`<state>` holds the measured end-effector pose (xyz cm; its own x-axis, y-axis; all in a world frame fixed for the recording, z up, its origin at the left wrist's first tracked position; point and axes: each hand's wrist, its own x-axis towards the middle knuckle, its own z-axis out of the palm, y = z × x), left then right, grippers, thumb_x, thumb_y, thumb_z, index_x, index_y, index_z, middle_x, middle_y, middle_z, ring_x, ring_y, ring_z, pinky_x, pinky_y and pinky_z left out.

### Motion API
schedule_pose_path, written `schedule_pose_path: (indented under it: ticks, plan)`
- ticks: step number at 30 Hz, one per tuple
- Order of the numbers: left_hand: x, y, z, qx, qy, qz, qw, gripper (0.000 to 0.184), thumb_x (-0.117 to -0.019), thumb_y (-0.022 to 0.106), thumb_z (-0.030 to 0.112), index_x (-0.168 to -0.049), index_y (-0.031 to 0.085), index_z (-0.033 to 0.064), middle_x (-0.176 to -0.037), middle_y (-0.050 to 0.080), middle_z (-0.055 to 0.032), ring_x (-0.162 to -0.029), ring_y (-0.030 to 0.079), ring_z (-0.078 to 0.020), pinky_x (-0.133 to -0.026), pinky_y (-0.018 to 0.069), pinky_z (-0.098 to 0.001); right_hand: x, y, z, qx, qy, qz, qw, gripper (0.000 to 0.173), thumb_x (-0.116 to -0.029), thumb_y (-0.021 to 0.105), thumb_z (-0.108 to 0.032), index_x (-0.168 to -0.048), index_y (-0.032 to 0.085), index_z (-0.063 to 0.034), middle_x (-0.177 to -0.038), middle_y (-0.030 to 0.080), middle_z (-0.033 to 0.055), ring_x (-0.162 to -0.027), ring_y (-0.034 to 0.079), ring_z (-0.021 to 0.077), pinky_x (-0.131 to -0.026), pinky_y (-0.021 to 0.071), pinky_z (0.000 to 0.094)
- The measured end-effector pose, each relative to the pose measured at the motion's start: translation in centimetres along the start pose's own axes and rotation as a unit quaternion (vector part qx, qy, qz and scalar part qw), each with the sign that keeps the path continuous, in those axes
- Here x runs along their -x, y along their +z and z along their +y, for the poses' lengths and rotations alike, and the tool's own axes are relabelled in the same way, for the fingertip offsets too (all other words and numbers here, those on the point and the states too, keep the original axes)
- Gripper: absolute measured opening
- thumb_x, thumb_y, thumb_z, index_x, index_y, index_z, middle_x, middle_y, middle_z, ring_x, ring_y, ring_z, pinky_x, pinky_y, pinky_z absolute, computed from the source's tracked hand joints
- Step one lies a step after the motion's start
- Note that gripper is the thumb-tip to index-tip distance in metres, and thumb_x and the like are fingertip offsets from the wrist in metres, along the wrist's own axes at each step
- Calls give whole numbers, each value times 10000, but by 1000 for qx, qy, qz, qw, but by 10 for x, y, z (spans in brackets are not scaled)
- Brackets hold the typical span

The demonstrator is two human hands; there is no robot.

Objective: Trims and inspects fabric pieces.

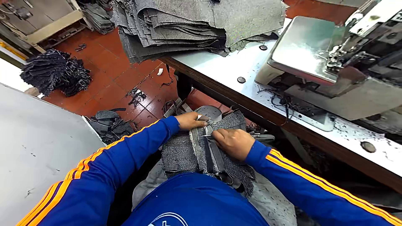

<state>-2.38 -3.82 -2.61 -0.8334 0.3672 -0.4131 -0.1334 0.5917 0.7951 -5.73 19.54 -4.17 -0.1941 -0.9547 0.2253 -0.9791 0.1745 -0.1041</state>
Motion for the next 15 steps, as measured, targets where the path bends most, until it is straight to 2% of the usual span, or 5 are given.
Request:
schedule_pose_path:
  ticks: [2, 4, 7, 9, 15]
  plan:
    - [-6, -1, 1, -6, 1, -13, 1000, 350, -1099, 473, 195, -1262, 651, -57, -1147, 686, -221, -1065, 645, -266, -994, 469, -476, -3, -4, -2, -9, 2, -21, 1000, 72, -907, 662, -60, -900, 652, 10, -713, 646, 159, -580, 686, 332, -480, 556, 466]
    - [-9, 0, 4, -1, 4, -20, 1000, 335, -1099, 473, 195, -1193, 671, -59, -1064, 689, -190, -969, 636, -213, -927, 486, -427, -2, -11, -5, -21, 32, -67, 997, 93, -929, 664, -73, -931, 656, 19, -736, 659, 178, -600, 693, 358, -502, 556, 494]
    - [-17, 4, 8, 33, -19, -2, 999, 332, -1099, 465, 195, -1107, 683, -55, -966, 678, -150, -868, 617, -165, -850, 499, -392, 11, -13, -7, -30, 81, -79, 993, 150, -958, 649, -135, -946, 664, 13, -759, 673, 181, -608, 698, 358, -508, 555, 499]
    - [-22, 6, 14, 41, -41, 4, 998, 329, -1098, 466, 206, -1065, 676, -45, -918, 653, -117, -818, 591, -142, -803, 491, -370, 21, -10, -7, -31, 102, -57, 993, 152, -934, 659, -132, -935, 666, 20, -748, 671, 184, -586, 693, 357, -493, 552, 501]
    - [-35, 11, 22, 24, -51, -19, 998, 341, -1100, 466, 237, -1104, 675, -33, -947, 656, -123, -840, 594, -161, -816, 489, -392, 40, -6, -4, -27, 98, 6, 995, 158, -869, 675, -139, -861, 650, 17, -668, 641, 162, -521, 667, 329, -449, 530, 480]
